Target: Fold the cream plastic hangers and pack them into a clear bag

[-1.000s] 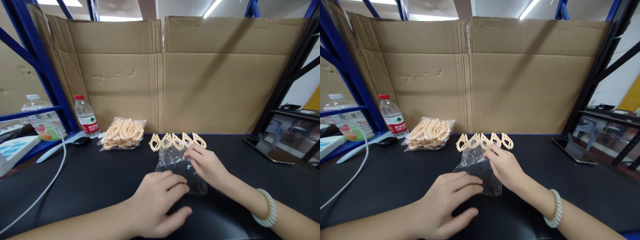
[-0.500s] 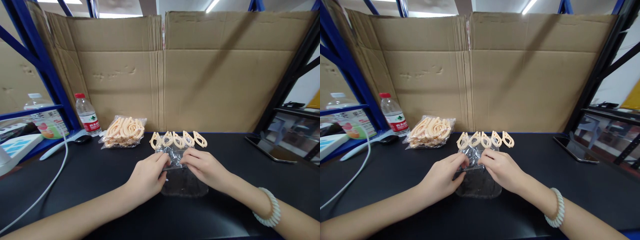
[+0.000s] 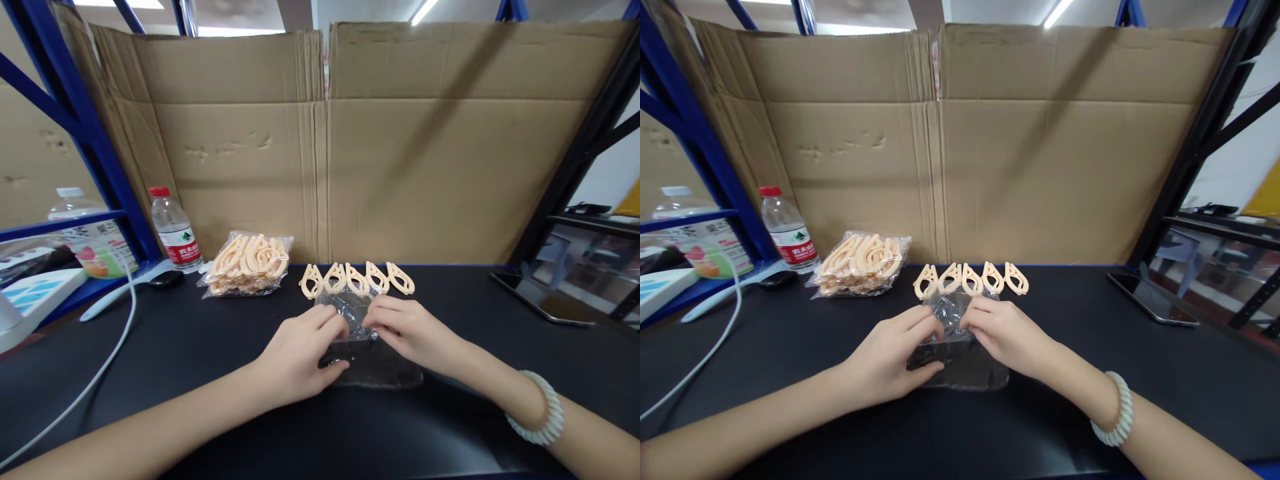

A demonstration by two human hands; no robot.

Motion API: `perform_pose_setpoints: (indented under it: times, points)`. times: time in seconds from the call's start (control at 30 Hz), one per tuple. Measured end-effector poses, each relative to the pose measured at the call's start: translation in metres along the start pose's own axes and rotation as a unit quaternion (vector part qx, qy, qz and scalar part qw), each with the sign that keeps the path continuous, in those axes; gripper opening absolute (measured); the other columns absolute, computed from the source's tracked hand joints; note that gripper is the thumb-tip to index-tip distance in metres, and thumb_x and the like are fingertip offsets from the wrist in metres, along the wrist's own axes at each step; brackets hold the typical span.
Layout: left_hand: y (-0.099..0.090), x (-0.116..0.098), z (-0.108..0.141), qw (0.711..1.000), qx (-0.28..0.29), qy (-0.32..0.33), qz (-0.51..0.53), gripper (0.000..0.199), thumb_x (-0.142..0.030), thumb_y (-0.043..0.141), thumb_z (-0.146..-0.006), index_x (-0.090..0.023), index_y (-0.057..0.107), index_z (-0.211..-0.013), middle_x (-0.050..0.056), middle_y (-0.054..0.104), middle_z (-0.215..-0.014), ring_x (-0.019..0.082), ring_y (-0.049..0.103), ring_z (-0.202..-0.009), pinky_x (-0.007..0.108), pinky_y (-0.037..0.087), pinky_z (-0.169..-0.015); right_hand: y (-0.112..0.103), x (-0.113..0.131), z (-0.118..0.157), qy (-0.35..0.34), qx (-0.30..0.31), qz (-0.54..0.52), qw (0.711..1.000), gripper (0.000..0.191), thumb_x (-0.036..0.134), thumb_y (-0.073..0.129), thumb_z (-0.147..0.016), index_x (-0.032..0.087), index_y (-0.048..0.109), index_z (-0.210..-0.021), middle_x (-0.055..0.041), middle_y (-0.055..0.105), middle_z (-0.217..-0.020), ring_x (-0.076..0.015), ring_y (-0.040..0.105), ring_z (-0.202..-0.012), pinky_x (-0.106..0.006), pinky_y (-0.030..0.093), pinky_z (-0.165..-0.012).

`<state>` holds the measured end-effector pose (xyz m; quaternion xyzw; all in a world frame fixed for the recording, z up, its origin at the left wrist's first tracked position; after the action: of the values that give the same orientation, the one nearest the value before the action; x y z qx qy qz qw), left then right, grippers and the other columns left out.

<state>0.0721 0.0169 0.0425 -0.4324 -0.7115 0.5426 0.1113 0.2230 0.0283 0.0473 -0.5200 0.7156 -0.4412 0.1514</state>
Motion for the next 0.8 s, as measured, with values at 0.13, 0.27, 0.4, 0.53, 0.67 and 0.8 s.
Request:
perform_pose_setpoints:
  times: [0.13,0.27,0.4,0.53,0.67,0.8]
  points:
    - [0.004,0.003,-0.001,0.992,0.061,-0.061,0.094,0.02,-0.019,0.065,-0.071,-0.021,0.047,-0.079,-0.004,0.049,-0.075,0.013,0.047,-0.068,0.023,0.039,-0.058,0.0,0.001,0.0,0.002,0.016,-0.025,1.0,0.024,0.001,0.045,-0.086,0.017,0.062,-0.089,-0.0032,0.057,-0.083,-0.0124,0.055,-0.073,-0.023,0.044,-0.064]
    - [0.002,0.007,-0.004,0.991,0.067,-0.056,0.1,0.023,-0.02,0.066,-0.07,-0.021,0.044,-0.079,-0.004,0.047,-0.074,0.013,0.044,-0.065,0.023,0.037,-0.057,0.002,0.002,0.0,0.0,0.047,-0.029,0.998,0.025,0.001,0.045,-0.085,0.018,0.063,-0.092,-0.0036,0.058,-0.086,-0.0128,0.055,-0.075,-0.023,0.043,-0.064]
    - [0.005,0.0,-0.001,0.997,0.043,0.065,-0.026,0.015,-0.006,0.048,-0.077,-0.02,0.044,-0.079,-0.002,0.048,-0.079,0.014,0.045,-0.07,0.024,0.036,-0.062,0.003,0.007,0.0,0.001,0.05,-0.035,0.998,0.023,0.005,0.045,-0.089,0.017,0.063,-0.093,-0.004,0.058,-0.085,-0.0127,0.053,-0.074,-0.023,0.043,-0.063]
    - [0.003,-0.004,0.001,0.995,0.013,0.093,-0.045,0.021,0.0,0.038,-0.076,-0.02,0.043,-0.076,-0.001,0.049,-0.076,0.014,0.046,-0.066,0.023,0.038,-0.059,-0.009,0.005,-0.001,0.006,0.047,-0.079,0.996,0.009,0.025,0.063,-0.087,0.017,0.065,-0.092,-0.0014,0.058,-0.08,-0.0102,0.049,-0.062,-0.021,0.04,-0.054]
    - [-0.003,-0.013,0.004,0.986,-0.007,0.152,-0.07,0.024,0.002,0.036,-0.078,-0.019,0.048,-0.078,0.003,0.058,-0.082,0.016,0.053,-0.073,0.024,0.043,-0.065,-0.037,-0.037,-0.011,0.074,-0.009,0.007,0.997,0.025,0.036,0.049,-0.095,0.016,0.064,-0.092,-0.0046,0.063,-0.085,-0.0127,0.056,-0.07,-0.023,0.045,-0.059]
    - [-0.005,-0.015,0.009,0.98,-0.02,0.188,-0.066,0.025,-0.003,0.036,-0.087,-0.019,0.053,-0.08,0.005,0.066,-0.084,0.016,0.062,-0.08,0.025,0.047,-0.069,-0.047,-0.106,-0.021,0.145,0.043,0.23,0.961,0.022,0.017,0.043,-0.094,0.011,0.064,-0.098,-0.0121,0.065,-0.095,-0.0202,0.057,-0.092,-0.032,0.045,-0.08]
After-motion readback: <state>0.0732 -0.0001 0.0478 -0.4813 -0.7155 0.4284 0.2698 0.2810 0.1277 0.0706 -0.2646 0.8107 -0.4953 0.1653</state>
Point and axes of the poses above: each hand's wrist, its own z-axis away from the middle knuckle, its own y-axis out of the palm, x = y × z, the point moved 6 cm from there along -z, towards the middle knuckle
